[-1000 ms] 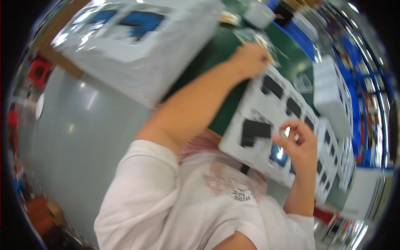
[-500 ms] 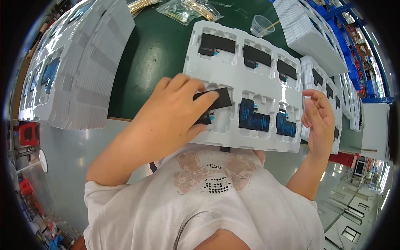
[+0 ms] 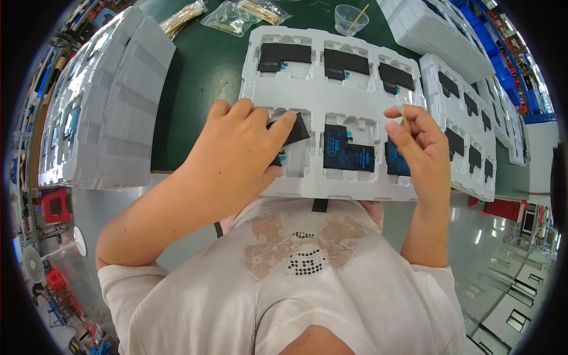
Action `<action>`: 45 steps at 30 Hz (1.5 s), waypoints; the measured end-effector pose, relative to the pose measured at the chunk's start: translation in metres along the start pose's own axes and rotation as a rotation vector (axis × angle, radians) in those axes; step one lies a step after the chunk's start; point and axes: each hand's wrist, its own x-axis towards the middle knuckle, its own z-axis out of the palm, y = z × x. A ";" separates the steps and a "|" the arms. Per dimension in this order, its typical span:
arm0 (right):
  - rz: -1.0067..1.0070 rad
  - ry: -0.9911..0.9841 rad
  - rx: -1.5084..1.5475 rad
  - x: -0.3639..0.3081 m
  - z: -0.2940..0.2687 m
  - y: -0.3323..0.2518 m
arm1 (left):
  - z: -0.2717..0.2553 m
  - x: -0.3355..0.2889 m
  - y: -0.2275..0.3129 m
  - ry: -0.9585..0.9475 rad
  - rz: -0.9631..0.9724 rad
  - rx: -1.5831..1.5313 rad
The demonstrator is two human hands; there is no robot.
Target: Cleaning and preparing small electronic or hardware components in a tray using a cotton swab and liquid.
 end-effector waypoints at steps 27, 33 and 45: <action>0.152 -0.477 -0.569 0.032 0.032 -0.014 | 0.010 -0.014 -0.019 0.168 -0.024 -0.222; 0.153 -0.522 -0.521 0.039 0.028 -0.018 | 0.013 -0.016 -0.023 0.192 -0.018 -0.255; -0.074 -0.473 -0.619 0.012 0.022 -0.034 | 0.014 -0.014 -0.023 0.241 -0.008 -0.334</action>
